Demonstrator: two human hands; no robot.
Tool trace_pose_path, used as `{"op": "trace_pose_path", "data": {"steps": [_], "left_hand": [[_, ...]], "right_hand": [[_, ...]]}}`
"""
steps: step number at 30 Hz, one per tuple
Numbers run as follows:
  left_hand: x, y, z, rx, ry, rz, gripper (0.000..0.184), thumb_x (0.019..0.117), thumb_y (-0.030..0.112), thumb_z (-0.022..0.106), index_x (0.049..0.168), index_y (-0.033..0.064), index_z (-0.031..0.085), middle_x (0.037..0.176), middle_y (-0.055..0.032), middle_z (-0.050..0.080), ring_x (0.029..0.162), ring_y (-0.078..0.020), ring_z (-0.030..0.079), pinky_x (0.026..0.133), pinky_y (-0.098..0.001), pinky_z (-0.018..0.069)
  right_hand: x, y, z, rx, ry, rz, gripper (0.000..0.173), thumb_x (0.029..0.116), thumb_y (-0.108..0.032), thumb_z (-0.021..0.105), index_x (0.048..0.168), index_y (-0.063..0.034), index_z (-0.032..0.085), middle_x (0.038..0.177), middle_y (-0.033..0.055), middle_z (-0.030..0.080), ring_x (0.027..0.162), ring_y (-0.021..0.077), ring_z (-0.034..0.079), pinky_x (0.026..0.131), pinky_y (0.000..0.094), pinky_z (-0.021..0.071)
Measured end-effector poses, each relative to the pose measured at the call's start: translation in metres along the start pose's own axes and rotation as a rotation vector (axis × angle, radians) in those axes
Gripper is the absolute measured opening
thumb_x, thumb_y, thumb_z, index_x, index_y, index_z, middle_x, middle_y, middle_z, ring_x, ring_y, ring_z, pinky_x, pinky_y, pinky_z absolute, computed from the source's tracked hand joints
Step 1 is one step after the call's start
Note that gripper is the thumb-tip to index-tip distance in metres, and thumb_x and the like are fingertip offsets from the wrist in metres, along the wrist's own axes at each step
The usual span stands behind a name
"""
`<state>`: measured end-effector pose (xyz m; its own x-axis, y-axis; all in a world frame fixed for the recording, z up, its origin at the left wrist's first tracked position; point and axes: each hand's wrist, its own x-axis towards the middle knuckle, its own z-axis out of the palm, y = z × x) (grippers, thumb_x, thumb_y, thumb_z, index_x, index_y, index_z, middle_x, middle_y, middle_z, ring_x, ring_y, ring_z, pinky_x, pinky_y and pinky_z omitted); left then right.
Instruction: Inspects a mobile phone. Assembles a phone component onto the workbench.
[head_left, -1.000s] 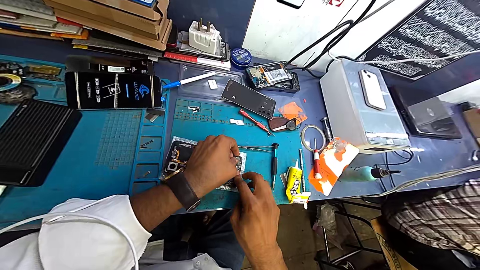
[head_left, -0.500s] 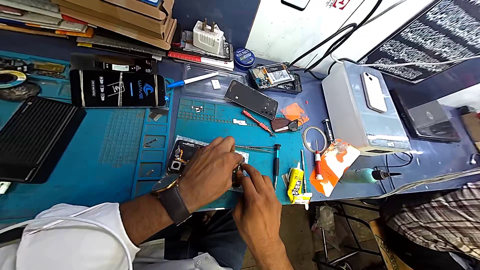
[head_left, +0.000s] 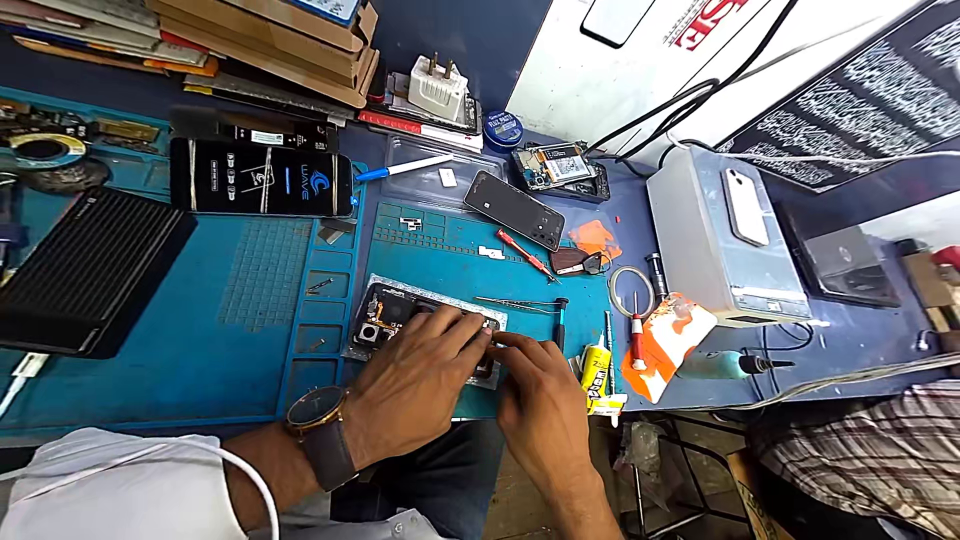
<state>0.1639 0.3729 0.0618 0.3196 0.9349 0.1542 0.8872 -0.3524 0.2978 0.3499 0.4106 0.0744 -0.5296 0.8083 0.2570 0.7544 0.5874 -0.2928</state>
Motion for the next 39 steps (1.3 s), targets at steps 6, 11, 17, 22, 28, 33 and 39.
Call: {"op": "trace_pose_path", "data": {"steps": [6,11,17,22,28,33,39], "left_hand": [[-0.001,-0.001,0.002,-0.006,0.003,0.012,0.044,0.1005,0.027,0.052,0.143,0.0155,0.059,0.146,-0.0049,0.055,0.134,-0.0281,0.050,0.107,-0.0445,0.0461],[-0.004,0.000,0.003,0.018,0.001,0.008,0.047,0.1031,0.033,0.049,0.145,0.0144,0.057,0.148,-0.0058,0.054,0.137,-0.0275,0.049,0.112,-0.0436,0.0432],[-0.004,-0.001,0.006,0.035,0.016,0.021,0.046,0.1048,0.033,0.045,0.145,0.0134,0.058,0.149,-0.0048,0.055,0.136,-0.0257,0.051,0.113,-0.0421,0.0421],[-0.001,-0.002,0.004,0.009,0.042,0.030,0.041,0.0979,0.014,0.055,0.138,0.0112,0.063,0.144,-0.0054,0.059,0.129,-0.0254,0.056,0.110,-0.0403,0.0458],[-0.002,-0.005,0.008,-0.048,0.101,0.029,0.037,0.1021,0.021,0.052,0.135,0.0097,0.064,0.141,-0.0052,0.061,0.127,-0.0247,0.058,0.107,-0.0393,0.0476],[-0.004,-0.005,0.007,-0.046,0.101,0.026,0.036,0.1033,0.021,0.050,0.135,0.0099,0.064,0.142,-0.0048,0.060,0.127,-0.0250,0.058,0.107,-0.0396,0.0475],[-0.004,-0.005,0.006,-0.084,0.090,0.023,0.037,0.1038,0.021,0.051,0.137,0.0097,0.063,0.143,-0.0060,0.059,0.131,-0.0245,0.056,0.111,-0.0392,0.0453]], "right_hand": [[0.025,0.015,0.000,0.142,0.037,0.087,0.022,0.0937,-0.012,0.061,0.107,-0.0163,0.078,0.104,0.0000,0.070,0.091,0.0144,0.067,0.072,0.0349,0.0574],[0.035,0.014,0.004,0.105,-0.042,0.090,0.015,0.0958,-0.017,0.065,0.102,-0.0180,0.079,0.094,-0.0019,0.067,0.081,0.0117,0.065,0.066,0.0326,0.0560],[0.032,0.014,0.009,0.131,-0.049,0.131,0.021,0.0921,-0.010,0.058,0.099,-0.0171,0.077,0.092,-0.0029,0.061,0.084,0.0121,0.062,0.067,0.0338,0.0533],[0.032,0.016,0.011,0.189,-0.061,0.157,0.021,0.0909,-0.009,0.058,0.097,-0.0171,0.076,0.091,-0.0035,0.060,0.085,0.0113,0.061,0.068,0.0339,0.0527],[0.031,0.010,0.013,0.039,-0.029,0.081,0.020,0.0912,-0.013,0.058,0.097,-0.0170,0.077,0.094,-0.0004,0.062,0.087,0.0160,0.062,0.067,0.0351,0.0522],[0.031,0.013,0.014,0.021,-0.014,0.023,0.022,0.0901,-0.014,0.057,0.098,-0.0164,0.078,0.098,-0.0001,0.065,0.090,0.0168,0.063,0.069,0.0355,0.0534],[0.033,0.027,0.004,0.258,-0.056,0.103,0.023,0.0932,-0.015,0.059,0.105,-0.0187,0.078,0.099,-0.0063,0.067,0.086,0.0054,0.064,0.069,0.0272,0.0554]]}}
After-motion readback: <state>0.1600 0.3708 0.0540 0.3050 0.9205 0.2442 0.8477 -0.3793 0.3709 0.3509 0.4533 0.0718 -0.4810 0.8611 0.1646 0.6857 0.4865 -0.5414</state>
